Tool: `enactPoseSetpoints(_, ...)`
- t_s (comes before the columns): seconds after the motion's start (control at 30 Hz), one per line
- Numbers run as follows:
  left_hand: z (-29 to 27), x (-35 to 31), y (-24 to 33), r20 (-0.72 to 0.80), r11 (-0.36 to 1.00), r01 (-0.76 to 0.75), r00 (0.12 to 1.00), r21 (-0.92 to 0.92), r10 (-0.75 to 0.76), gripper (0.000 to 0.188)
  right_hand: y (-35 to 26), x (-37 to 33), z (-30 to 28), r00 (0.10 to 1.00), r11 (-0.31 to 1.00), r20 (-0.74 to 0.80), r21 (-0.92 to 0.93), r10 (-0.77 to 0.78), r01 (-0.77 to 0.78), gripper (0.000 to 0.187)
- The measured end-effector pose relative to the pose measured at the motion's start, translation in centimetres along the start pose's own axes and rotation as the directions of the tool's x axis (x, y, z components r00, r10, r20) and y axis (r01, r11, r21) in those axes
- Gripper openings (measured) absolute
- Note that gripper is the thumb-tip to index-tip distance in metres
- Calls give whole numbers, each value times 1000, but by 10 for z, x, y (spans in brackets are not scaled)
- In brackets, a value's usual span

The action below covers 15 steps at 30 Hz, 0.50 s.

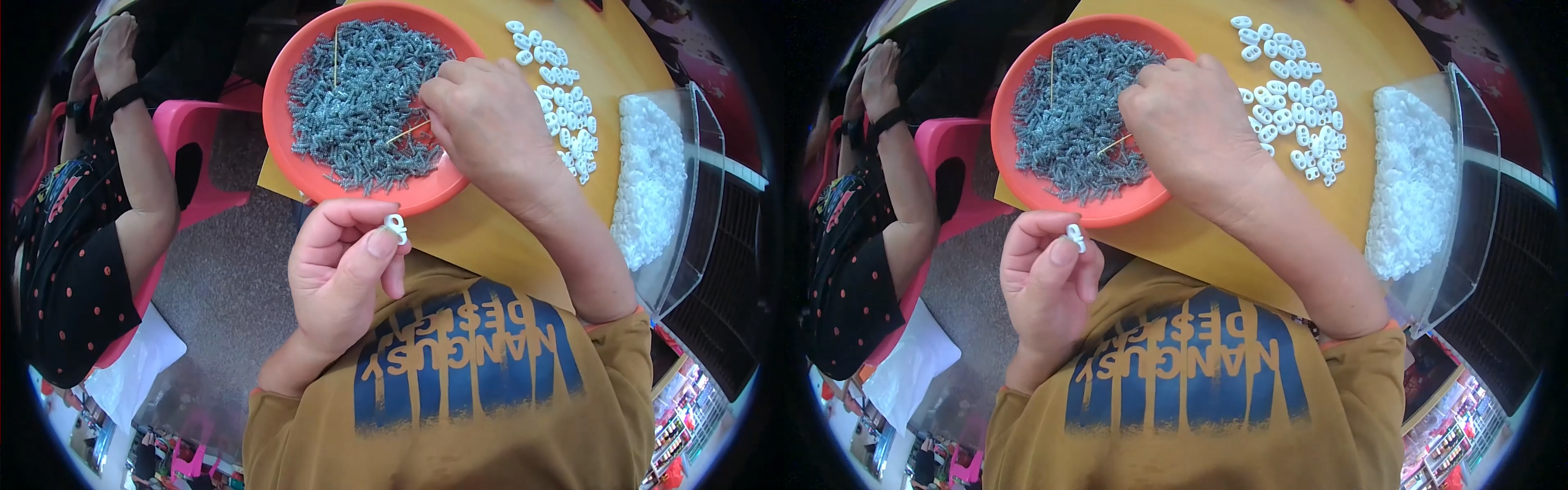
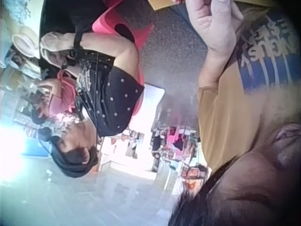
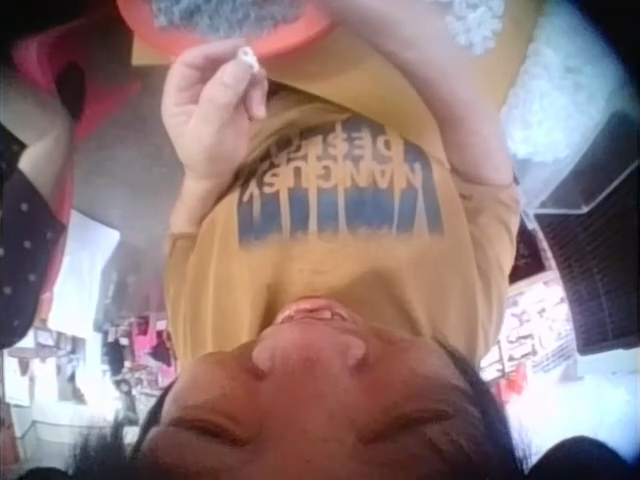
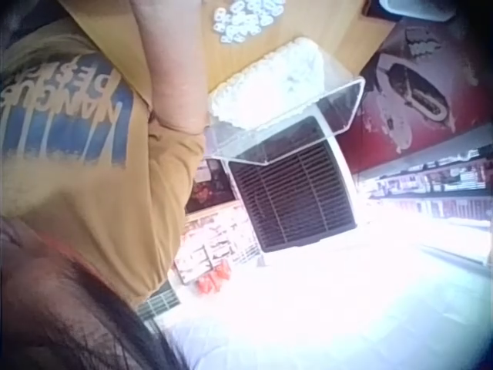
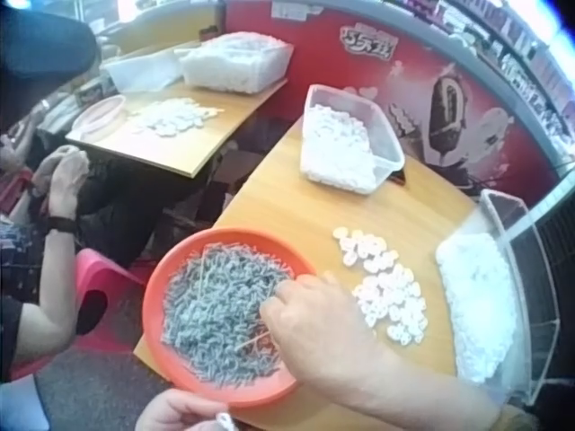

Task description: Manually assembling small metal pins and springs into white plastic housings at a workbench.

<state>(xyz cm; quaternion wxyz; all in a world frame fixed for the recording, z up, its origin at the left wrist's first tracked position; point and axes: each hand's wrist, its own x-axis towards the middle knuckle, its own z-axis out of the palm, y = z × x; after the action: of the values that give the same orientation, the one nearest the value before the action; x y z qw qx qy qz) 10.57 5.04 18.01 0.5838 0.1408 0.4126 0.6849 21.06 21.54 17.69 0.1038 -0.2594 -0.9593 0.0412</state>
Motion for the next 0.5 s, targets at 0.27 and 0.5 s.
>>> enactPoseSetpoints(0.27, 0, -4, 5, 20, 999, -6, 1000, -41, 7, 17, 1, -6, 8, 998, 998, -49, -47, -50, 47, 3)
enactPoseSetpoints(0.5, -2, -6, 4, 8, 1000, -7, 1000, -28, 7, 17, 2, -8, 4, 999, 998, -23, -42, -49, 48, 3)
